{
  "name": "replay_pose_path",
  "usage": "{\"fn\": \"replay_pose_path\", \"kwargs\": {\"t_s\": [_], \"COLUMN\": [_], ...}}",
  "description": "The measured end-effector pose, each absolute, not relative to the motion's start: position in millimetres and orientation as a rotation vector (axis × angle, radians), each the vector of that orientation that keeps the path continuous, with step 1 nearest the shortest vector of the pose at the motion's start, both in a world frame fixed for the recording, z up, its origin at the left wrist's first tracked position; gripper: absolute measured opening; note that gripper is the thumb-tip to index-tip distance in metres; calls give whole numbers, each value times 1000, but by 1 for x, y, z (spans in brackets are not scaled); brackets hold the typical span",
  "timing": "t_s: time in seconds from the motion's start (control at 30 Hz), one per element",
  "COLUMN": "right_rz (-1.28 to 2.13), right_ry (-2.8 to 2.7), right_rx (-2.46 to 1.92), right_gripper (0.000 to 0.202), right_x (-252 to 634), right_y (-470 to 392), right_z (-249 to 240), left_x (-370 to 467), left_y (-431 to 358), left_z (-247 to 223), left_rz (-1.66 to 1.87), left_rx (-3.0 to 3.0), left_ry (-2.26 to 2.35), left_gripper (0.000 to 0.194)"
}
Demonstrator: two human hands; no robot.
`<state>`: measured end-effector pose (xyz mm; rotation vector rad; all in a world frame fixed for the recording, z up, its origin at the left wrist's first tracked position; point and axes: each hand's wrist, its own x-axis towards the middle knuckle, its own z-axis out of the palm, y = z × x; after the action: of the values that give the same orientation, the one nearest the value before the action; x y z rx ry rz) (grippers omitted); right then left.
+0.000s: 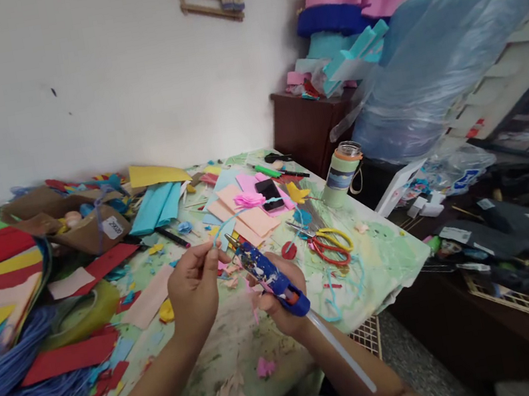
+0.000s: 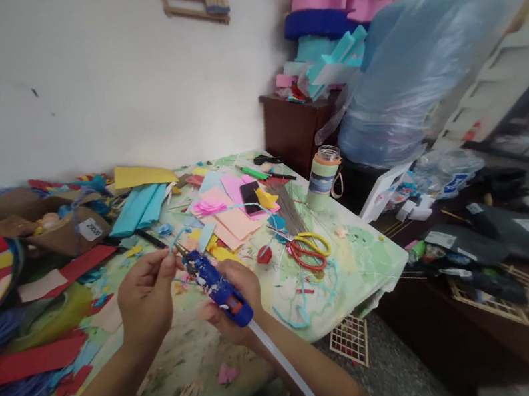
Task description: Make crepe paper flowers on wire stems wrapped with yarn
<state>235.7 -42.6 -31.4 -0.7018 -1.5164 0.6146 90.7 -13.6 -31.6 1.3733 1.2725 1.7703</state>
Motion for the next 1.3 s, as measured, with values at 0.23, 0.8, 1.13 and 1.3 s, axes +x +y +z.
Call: {"fn": "replay_pose_path", "kwargs": {"t_s": [0.23,0.8,1.13,1.3], "right_rz": [395,257,207,174], "right_ry": [-1595,-1721,-1736,-1727], "right_rx": [-778,-814,-837,-819], "right_gripper": [45,45,47,47], "right_x": [237,237,236,234], "right_y": [-39,-38,-40,-42], "right_z": [-32,-30,-31,-27], "left_x": [80,69,68,68], "left_y": [-22,-19,-21,-22], "left_z": [-30,-23,-22,-21], "left_rz": [1727,1829,1855,1882], "left_rx": [1895,2351,2273,2221], "left_ry": [1521,1495,1460,1459], "left_gripper": [12,9,10,10]}}
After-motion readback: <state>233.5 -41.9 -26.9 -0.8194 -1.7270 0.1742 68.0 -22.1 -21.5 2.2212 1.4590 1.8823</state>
